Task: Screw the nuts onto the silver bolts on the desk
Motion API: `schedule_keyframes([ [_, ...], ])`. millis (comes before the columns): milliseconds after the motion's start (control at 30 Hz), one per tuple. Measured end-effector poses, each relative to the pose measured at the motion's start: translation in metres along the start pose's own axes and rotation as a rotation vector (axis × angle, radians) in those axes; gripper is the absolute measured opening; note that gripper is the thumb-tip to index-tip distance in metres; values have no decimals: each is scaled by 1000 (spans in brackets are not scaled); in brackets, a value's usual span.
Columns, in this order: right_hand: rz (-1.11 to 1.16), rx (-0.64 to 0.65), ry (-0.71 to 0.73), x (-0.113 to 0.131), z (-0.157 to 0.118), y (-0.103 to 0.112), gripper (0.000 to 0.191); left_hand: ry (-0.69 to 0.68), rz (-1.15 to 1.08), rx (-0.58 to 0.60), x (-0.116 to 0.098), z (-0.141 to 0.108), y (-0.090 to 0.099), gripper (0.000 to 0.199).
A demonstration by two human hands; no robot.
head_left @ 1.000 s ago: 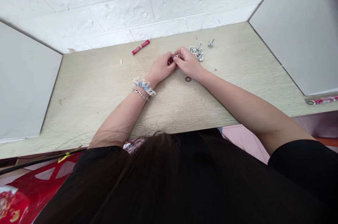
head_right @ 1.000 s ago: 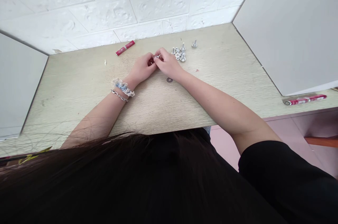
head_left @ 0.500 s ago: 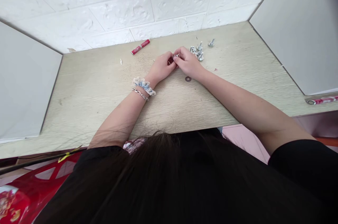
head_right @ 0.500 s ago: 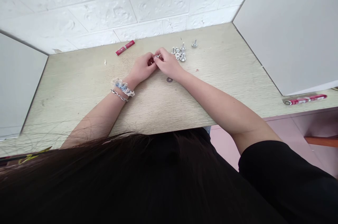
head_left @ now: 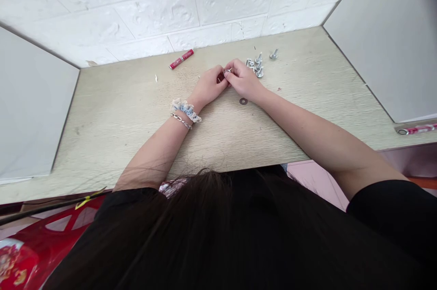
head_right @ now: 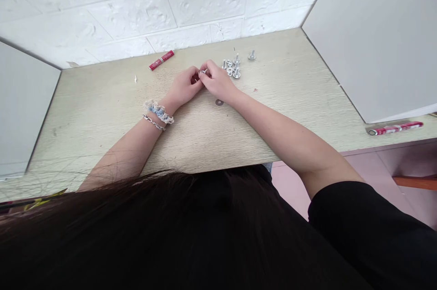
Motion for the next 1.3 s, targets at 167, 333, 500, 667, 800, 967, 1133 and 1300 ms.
schedule_keyframes([
  [167,7,0,27,-5,2,-2,27,-12,7,-2,-1,0,0,12],
  [333,-15,22,21,-6,3,-2,27,-10,12,2,2,1,-1,13],
  [500,-37,30,43,-9,4,-2,29,-16,13,6,3,2,-2,14],
  [667,-53,35,47,-9,4,-2,30,4,33,9,1,1,-1,13],
  [800,-50,42,39,-7,3,-2,28,-9,37,7,1,1,-1,14],
  [967,-40,43,34,-9,4,-2,26,-19,36,12,5,3,-4,16],
  [1133,-33,49,61,-11,5,-3,26,-13,46,15,5,3,-3,17],
  [1300,-33,61,22,-11,5,-4,25,5,52,16,2,1,-2,18],
])
Point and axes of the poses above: each hand's wrist, its own z-axis towards the middle knuckle, its own y-axis out of the back of the hand, x = y × z, the point moved 6 cm from there along z, towards the middle knuckle, and after that the axes turned 9 degrees about x, right-handed, at the moved point
